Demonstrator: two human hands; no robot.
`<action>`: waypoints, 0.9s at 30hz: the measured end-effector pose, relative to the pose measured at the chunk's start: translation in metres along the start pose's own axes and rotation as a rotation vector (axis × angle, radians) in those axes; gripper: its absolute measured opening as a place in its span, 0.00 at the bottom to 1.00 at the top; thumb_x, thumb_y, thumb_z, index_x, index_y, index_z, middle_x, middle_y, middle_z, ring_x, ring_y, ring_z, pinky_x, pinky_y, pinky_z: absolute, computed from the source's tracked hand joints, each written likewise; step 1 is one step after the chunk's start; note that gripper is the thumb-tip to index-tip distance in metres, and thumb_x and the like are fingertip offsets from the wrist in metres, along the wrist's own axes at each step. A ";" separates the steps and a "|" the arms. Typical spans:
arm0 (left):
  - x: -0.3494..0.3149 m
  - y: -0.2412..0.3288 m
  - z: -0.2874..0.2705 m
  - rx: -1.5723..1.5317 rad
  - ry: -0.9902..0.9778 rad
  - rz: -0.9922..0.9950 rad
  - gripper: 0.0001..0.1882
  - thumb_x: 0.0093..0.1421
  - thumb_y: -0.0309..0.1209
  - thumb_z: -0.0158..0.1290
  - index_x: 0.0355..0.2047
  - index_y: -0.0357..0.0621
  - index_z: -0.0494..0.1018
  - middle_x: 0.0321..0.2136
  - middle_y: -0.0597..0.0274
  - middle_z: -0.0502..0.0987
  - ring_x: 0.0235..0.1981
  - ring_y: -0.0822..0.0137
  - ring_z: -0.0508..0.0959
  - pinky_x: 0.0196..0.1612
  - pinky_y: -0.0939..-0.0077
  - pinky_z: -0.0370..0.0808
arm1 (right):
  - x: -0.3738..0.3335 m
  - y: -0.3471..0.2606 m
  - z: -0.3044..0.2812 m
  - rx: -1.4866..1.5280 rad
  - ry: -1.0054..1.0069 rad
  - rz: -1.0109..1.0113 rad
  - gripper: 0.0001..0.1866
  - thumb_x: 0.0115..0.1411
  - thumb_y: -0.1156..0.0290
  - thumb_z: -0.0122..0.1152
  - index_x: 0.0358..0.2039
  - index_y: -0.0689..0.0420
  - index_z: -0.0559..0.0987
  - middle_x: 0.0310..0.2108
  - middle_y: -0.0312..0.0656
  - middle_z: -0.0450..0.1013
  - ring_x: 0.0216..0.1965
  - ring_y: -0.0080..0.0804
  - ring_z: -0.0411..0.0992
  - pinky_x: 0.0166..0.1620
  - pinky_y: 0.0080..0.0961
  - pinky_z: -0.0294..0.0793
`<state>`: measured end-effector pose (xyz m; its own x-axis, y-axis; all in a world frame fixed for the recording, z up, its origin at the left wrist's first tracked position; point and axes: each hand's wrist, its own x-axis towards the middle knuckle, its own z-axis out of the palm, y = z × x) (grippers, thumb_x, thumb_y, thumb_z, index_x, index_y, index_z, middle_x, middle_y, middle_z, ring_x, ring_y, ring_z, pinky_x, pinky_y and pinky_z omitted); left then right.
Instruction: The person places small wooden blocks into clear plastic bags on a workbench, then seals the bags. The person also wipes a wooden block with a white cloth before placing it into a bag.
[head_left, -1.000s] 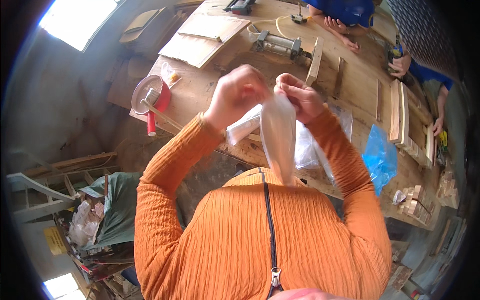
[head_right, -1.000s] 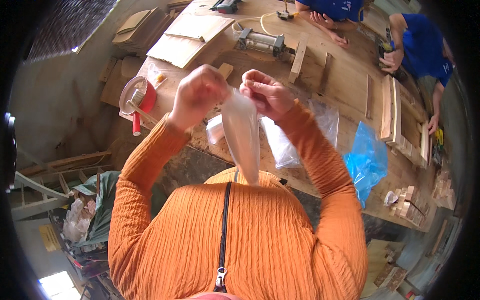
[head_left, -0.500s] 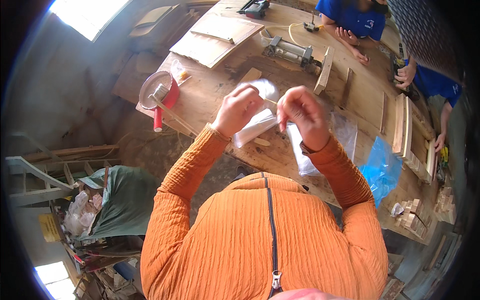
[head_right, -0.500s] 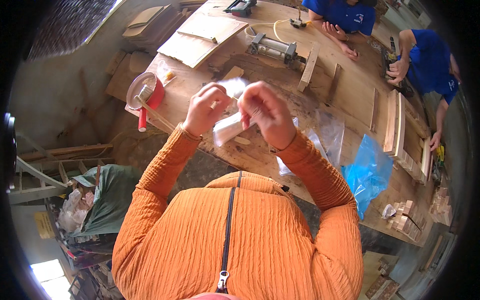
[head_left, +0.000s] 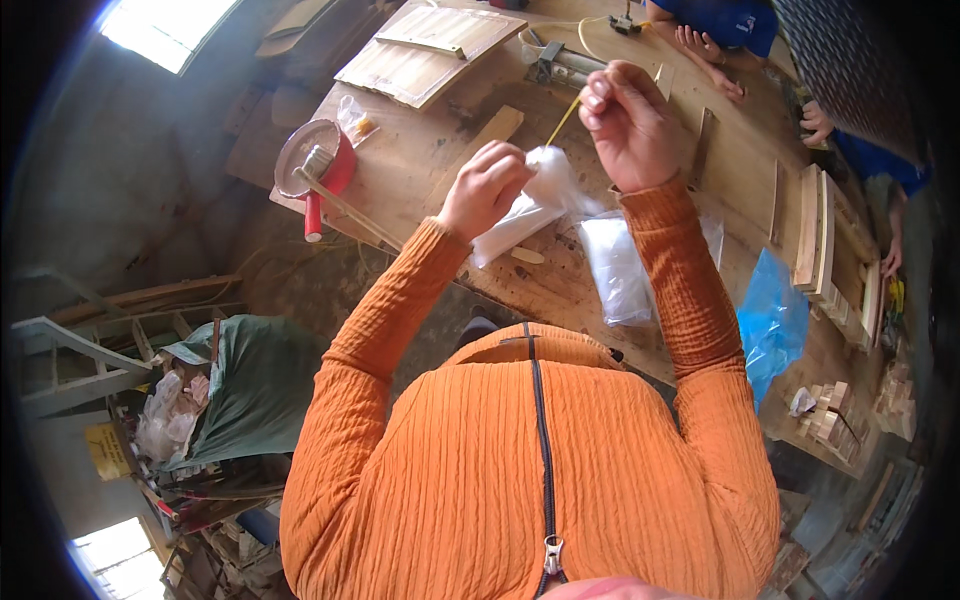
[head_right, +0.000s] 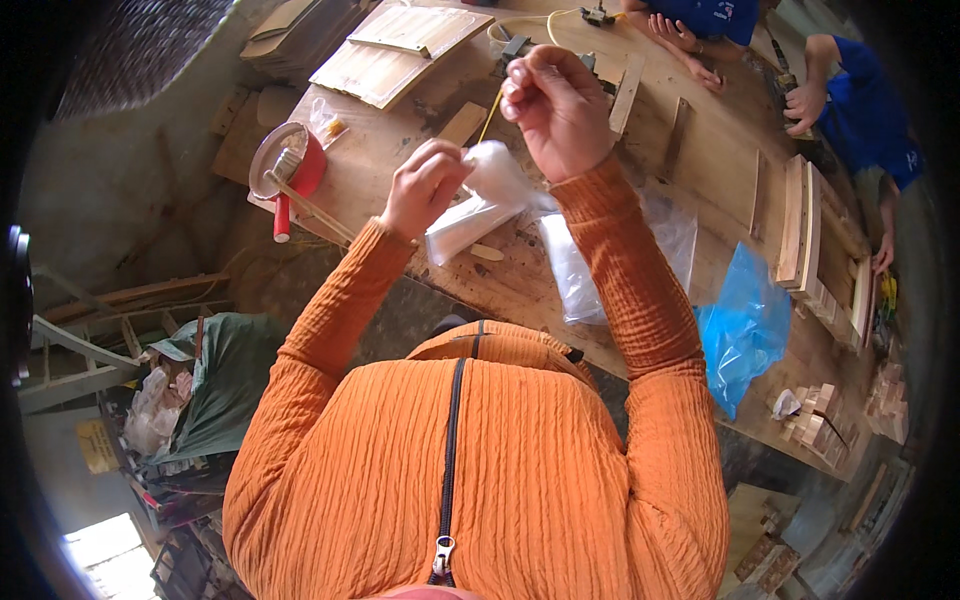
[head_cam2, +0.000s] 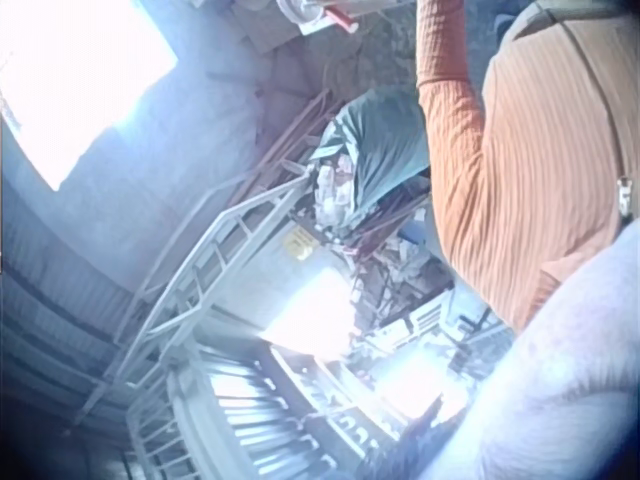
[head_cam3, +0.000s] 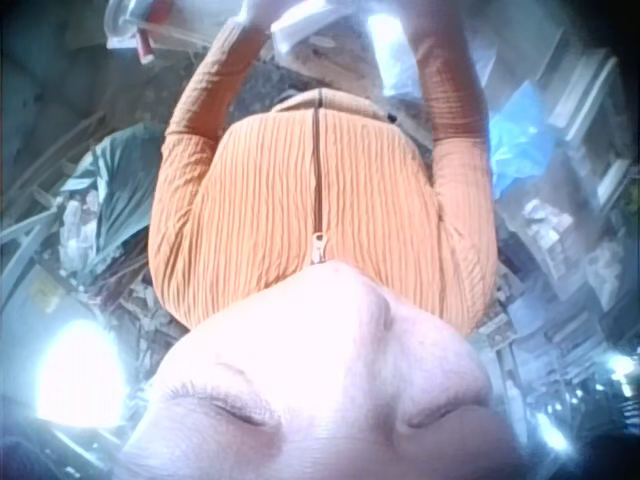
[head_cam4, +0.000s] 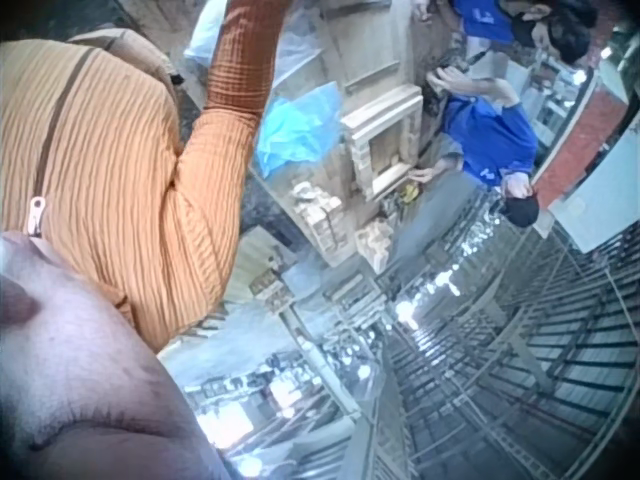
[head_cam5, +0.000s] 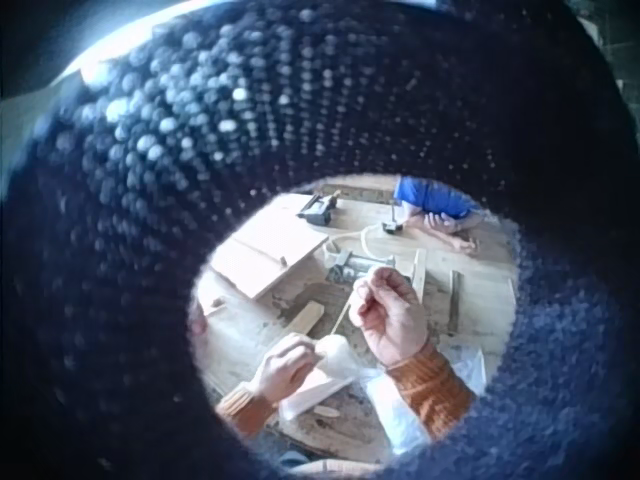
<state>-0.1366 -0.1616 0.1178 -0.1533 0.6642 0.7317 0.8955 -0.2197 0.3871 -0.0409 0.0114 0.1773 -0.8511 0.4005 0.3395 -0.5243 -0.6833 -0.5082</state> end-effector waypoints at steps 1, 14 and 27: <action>-0.001 -0.007 0.010 -0.012 0.052 -0.062 0.05 0.48 0.18 0.54 0.26 0.38 0.71 0.28 0.56 0.72 0.32 0.56 0.73 0.36 0.67 0.73 | 0.002 0.007 -0.001 -0.048 0.006 -0.032 0.05 0.63 0.76 0.48 0.33 0.58 0.73 0.27 0.41 0.69 0.26 0.28 0.68 0.27 0.22 0.69; -0.144 -0.049 -0.003 0.301 -0.183 -0.492 0.05 0.51 0.22 0.53 0.28 0.40 0.68 0.27 0.52 0.69 0.34 0.50 0.69 0.39 0.59 0.67 | -0.127 -0.019 -0.170 -1.663 0.639 -0.186 0.06 0.49 0.72 0.64 0.28 0.55 0.75 0.19 0.33 0.71 0.20 0.21 0.68 0.25 0.20 0.70; -0.034 0.045 0.100 -1.158 -0.439 -1.078 0.24 0.61 0.38 0.51 0.55 0.41 0.62 0.46 0.56 0.71 0.45 0.69 0.72 0.45 0.74 0.71 | -0.200 -0.086 -0.141 -0.691 0.645 0.054 0.03 0.58 0.72 0.57 0.30 0.57 0.75 0.27 0.32 0.72 0.29 0.16 0.68 0.34 0.15 0.68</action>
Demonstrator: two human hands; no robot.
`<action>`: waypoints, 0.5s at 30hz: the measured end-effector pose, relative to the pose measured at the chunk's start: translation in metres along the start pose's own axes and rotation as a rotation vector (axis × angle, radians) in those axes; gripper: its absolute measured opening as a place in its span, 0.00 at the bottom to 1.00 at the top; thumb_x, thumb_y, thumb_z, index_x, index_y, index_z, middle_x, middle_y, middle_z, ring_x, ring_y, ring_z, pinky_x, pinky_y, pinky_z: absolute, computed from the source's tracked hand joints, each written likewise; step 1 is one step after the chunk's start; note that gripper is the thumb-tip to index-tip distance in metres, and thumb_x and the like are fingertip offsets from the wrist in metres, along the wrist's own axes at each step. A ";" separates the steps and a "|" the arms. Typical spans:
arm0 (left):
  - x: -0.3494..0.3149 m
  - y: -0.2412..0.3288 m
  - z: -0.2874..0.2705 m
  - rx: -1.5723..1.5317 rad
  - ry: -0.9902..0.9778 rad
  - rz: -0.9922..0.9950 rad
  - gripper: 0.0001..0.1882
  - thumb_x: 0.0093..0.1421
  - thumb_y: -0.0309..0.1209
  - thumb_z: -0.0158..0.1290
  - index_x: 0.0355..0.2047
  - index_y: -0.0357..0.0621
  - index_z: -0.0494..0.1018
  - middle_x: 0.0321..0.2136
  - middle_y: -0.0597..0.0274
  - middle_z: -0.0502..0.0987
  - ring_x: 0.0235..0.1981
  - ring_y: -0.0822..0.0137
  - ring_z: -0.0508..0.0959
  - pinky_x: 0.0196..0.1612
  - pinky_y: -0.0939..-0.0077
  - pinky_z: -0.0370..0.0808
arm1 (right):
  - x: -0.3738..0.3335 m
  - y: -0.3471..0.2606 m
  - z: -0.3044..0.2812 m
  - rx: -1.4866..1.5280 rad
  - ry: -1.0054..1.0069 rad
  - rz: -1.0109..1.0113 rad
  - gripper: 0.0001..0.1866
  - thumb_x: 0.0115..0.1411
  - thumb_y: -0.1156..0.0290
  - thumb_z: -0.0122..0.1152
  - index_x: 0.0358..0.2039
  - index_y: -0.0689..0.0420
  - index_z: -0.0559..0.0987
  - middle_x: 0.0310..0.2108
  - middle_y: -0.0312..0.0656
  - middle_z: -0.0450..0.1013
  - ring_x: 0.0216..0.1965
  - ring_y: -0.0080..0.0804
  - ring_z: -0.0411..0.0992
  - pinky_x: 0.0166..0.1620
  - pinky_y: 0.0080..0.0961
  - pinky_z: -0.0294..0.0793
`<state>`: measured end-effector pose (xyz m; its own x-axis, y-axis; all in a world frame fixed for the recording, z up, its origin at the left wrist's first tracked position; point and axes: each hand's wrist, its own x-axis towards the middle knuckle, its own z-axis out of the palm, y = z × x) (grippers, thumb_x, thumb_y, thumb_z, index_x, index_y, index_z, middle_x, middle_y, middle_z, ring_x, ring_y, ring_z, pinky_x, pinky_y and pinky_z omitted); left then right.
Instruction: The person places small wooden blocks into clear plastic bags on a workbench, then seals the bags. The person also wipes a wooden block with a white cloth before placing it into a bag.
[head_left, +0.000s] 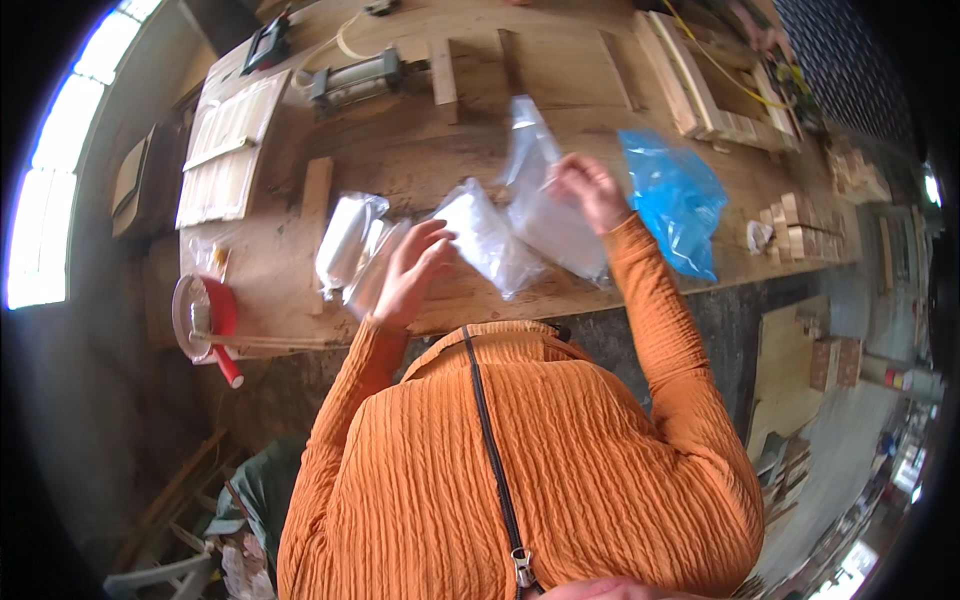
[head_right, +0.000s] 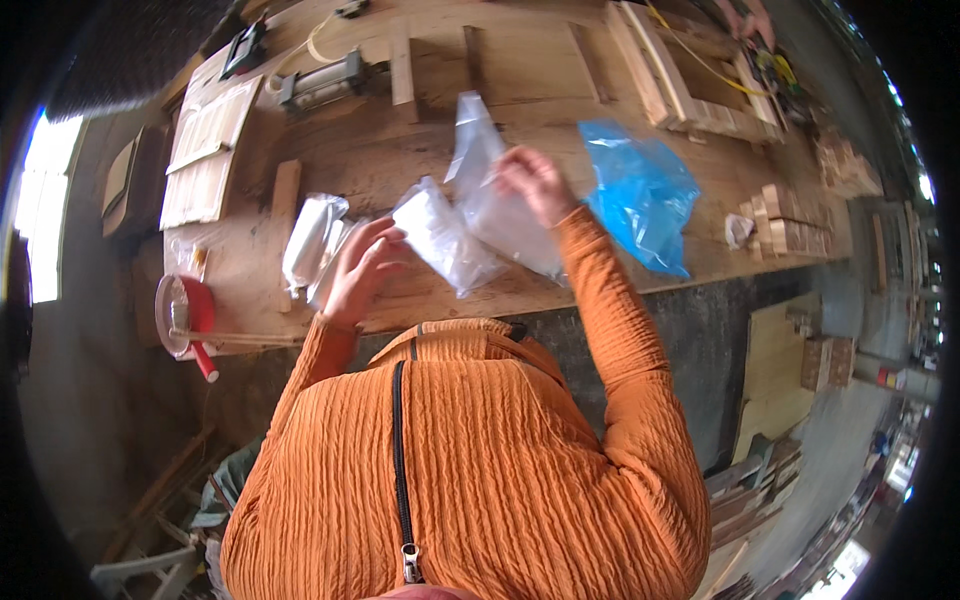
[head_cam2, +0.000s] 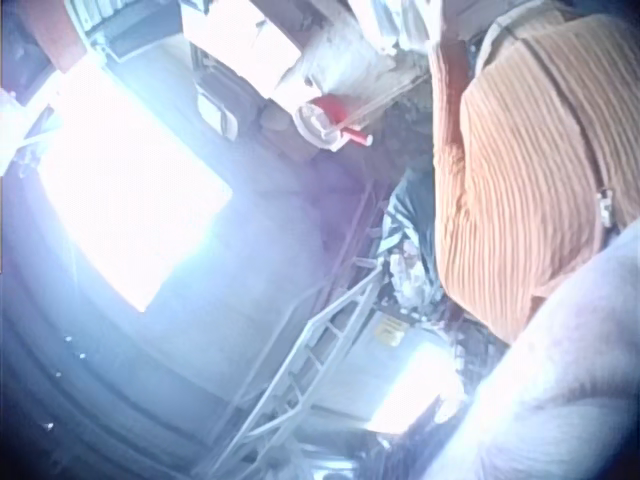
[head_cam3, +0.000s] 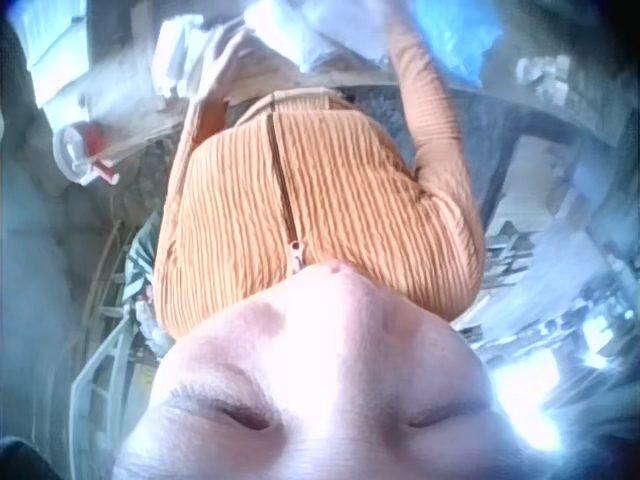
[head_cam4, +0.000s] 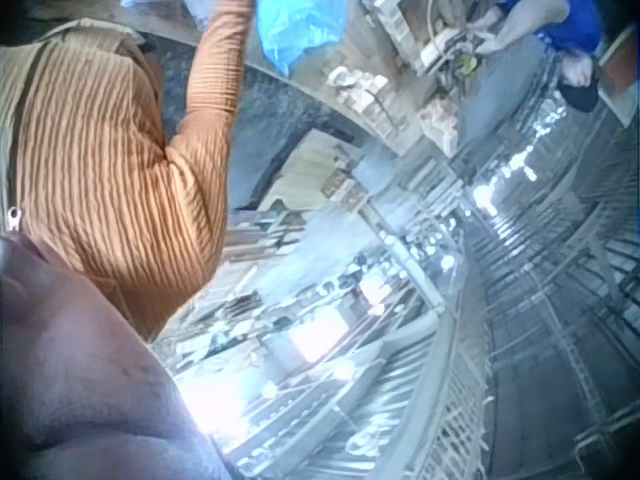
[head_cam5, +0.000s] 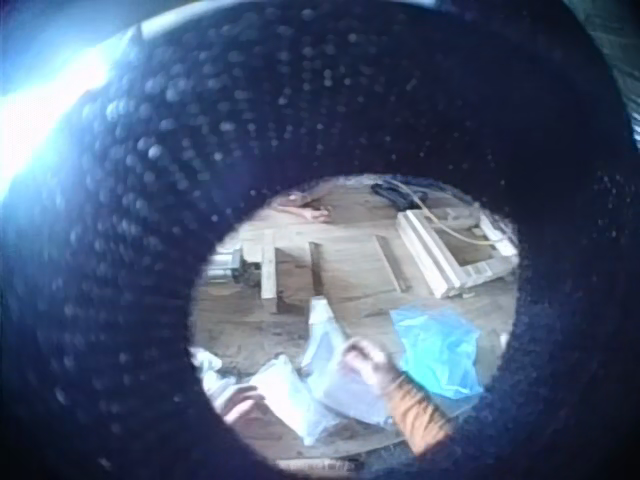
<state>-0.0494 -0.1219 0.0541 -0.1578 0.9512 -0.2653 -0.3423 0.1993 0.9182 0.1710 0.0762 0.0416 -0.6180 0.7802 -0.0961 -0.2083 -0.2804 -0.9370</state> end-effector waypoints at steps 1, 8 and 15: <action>0.015 -0.002 0.020 -0.187 -0.171 -0.054 0.28 0.62 0.39 0.49 0.58 0.39 0.56 0.52 0.54 0.66 0.51 0.65 0.68 0.50 0.70 0.69 | -0.014 -0.001 0.014 0.088 -0.119 0.058 0.04 0.59 0.72 0.56 0.32 0.58 0.75 0.27 0.32 0.72 0.30 0.17 0.69 0.35 0.16 0.70; 0.053 0.005 0.060 -0.377 0.040 0.082 0.07 0.58 0.27 0.51 0.37 0.42 0.72 0.36 0.55 0.77 0.34 0.61 0.78 0.41 0.61 0.77 | -0.026 -0.031 -0.048 -0.344 0.100 -0.303 0.12 0.51 0.68 0.64 0.35 0.56 0.73 0.25 0.31 0.69 0.22 0.16 0.65 0.27 0.18 0.69; 0.026 0.038 0.003 0.296 0.393 0.041 0.10 0.61 0.37 0.52 0.32 0.43 0.72 0.22 0.73 0.70 0.25 0.80 0.70 0.27 0.82 0.67 | 0.021 -0.065 -0.221 -1.152 0.099 0.118 0.28 0.46 0.63 0.69 0.47 0.58 0.72 0.49 0.37 0.69 0.42 0.30 0.68 0.44 0.32 0.69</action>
<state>-0.0637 -0.0891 0.0833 -0.5226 0.8100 -0.2662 -0.0600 0.2764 0.9592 0.3396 0.2346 0.0262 -0.5152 0.8376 -0.1817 0.6908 0.2804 -0.6664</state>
